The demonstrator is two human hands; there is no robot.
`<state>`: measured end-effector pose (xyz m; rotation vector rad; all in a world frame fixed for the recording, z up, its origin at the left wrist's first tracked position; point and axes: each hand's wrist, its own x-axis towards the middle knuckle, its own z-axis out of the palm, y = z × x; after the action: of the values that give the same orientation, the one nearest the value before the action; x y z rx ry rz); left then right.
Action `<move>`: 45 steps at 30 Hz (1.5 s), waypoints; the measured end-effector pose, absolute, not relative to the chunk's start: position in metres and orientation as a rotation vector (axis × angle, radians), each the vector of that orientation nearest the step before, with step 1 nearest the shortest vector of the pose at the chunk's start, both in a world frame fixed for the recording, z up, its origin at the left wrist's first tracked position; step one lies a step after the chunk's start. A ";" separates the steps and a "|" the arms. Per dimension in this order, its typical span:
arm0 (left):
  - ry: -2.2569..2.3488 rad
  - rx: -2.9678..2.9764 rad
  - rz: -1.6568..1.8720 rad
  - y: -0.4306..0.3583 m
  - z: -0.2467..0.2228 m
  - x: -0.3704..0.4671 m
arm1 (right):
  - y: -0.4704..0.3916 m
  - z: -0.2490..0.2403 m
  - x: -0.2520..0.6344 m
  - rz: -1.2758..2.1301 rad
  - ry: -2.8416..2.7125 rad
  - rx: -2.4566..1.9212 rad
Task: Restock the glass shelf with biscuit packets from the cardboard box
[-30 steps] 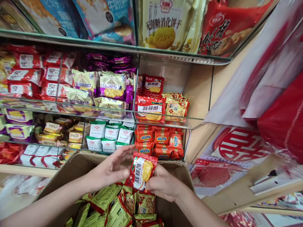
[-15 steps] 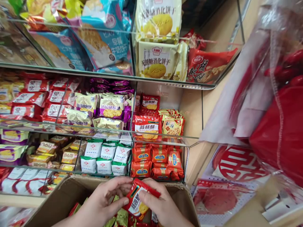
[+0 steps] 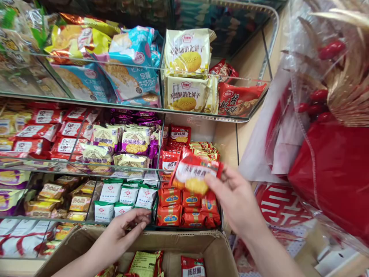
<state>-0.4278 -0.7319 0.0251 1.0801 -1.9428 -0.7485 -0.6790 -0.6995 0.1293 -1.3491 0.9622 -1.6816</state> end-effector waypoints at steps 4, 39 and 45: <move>-2.056 1.055 -0.681 -0.728 0.020 -0.430 | -0.753 0.181 -0.676 -1.773 0.994 -1.353; -2.396 1.030 -0.275 -0.727 0.023 -0.432 | -0.885 0.205 -0.656 -0.792 1.858 -2.869; -2.406 1.024 -0.271 -0.726 0.022 -0.432 | -0.882 0.212 -0.654 -0.611 1.915 -2.900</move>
<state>-0.4317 -0.7260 0.0217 1.0243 -2.4063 -0.2713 -0.6537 -0.8821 0.2117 -2.9002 1.9154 -0.6113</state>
